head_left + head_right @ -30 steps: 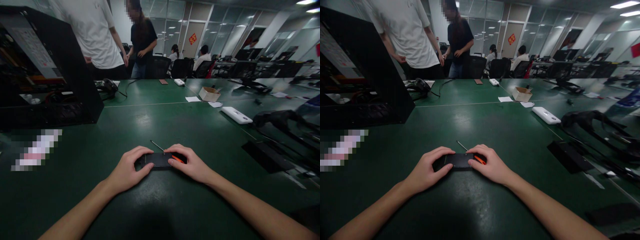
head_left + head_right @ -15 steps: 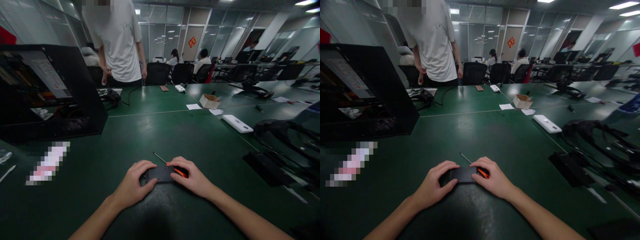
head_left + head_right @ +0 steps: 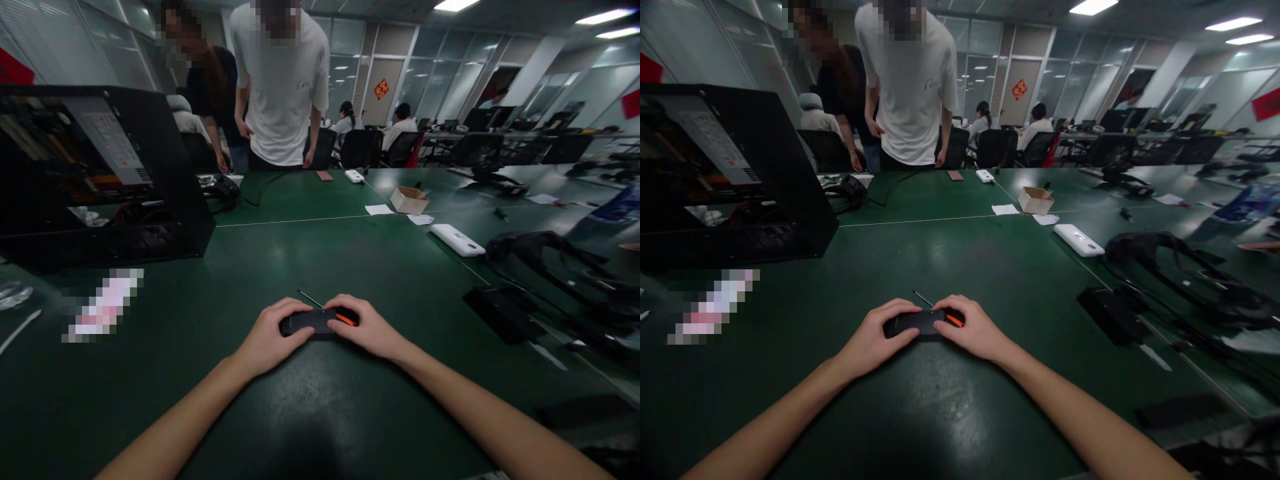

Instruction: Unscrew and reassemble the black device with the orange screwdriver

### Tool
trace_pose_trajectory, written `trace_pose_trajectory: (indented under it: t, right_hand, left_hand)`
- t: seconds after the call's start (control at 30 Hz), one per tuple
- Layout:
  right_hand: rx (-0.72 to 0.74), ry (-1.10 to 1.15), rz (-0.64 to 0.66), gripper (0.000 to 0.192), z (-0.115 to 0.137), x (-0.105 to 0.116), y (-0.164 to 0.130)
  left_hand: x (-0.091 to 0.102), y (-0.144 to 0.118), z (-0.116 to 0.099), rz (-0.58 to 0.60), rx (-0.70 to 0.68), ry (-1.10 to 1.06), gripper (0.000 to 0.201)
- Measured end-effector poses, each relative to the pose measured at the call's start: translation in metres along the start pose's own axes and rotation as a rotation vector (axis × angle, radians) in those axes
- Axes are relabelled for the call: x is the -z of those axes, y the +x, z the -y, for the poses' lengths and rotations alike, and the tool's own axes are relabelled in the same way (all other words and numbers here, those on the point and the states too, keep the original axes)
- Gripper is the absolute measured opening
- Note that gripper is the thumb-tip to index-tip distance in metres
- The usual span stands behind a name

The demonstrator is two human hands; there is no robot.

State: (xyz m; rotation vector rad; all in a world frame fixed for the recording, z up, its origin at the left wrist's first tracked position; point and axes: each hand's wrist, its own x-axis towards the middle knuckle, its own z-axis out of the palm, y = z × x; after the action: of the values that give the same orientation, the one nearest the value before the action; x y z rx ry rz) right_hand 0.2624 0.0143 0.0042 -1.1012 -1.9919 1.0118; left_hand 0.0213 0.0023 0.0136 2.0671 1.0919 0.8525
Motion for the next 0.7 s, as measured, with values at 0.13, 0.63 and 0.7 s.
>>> trace_pose_trajectory:
  t: [0.13,0.63,0.7]
  right_hand:
    - [-0.079,0.07,0.008,0.026,0.001,-0.002,0.001]
    - [0.002,-0.224,-0.078,0.023,0.005,-0.008,-0.003]
    - [0.057,-0.264,-0.002,0.028,0.007,0.0,-0.005]
  left_hand:
    - [-0.005,-0.001,-0.003,-0.038,-0.011,0.065,0.028]
    - [-0.018,0.007,0.003,-0.193,0.173,0.129,0.066]
    - [-0.019,0.007,0.001,-0.169,0.213,0.169,0.073]
